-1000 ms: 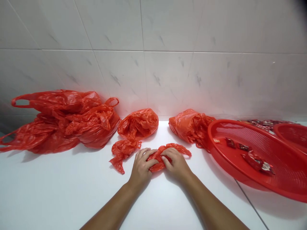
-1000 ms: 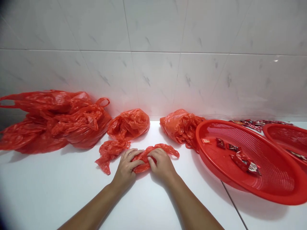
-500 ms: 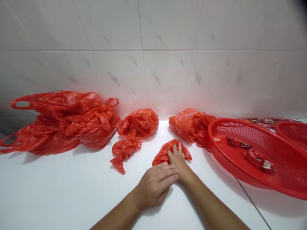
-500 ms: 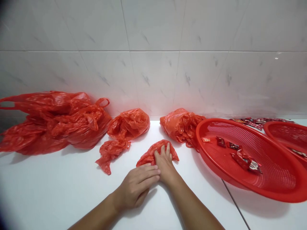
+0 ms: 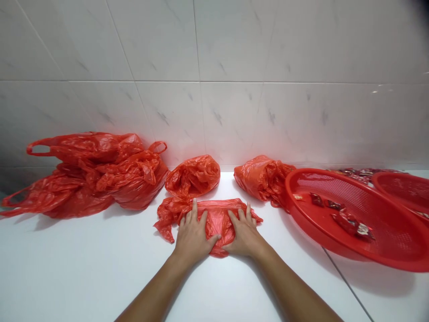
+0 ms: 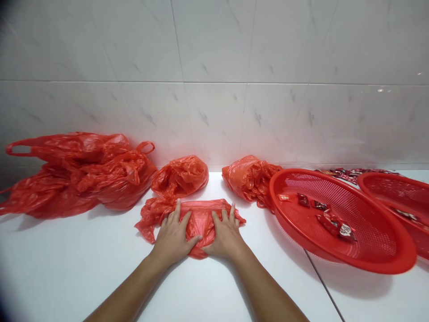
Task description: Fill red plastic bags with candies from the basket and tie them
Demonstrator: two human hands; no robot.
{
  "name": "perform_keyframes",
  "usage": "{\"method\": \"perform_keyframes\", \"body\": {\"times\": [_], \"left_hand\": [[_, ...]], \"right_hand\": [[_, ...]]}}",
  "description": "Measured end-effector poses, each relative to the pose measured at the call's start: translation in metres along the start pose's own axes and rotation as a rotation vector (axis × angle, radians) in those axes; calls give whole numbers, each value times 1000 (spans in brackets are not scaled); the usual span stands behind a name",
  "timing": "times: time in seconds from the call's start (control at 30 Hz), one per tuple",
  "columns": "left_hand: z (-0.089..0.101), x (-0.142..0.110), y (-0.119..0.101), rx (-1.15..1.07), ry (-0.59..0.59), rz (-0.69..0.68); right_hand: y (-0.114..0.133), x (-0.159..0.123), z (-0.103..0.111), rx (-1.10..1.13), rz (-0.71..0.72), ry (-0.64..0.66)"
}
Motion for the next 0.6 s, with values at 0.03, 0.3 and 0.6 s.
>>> {"method": "perform_keyframes", "body": {"times": [0.03,0.3,0.6], "left_hand": [[-3,0,2,-7,12,11],[-3,2,2,-36,-97,-57],[9,-2,-24,-133,-201,-317]], "right_hand": [[0,0,1,12,10,-15],[-6,3,59,208,129,-550],[33,-5,51,370,469,-443]]}}
Point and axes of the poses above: each hand's wrist, its own x-axis towards the middle knuckle, its own z-axis out of the back of the hand, y = z × x, the point moved 8 cm from there along x, towards the middle knuckle, and after that the axes turned 5 degrees about -y, right-handed, at the moved point
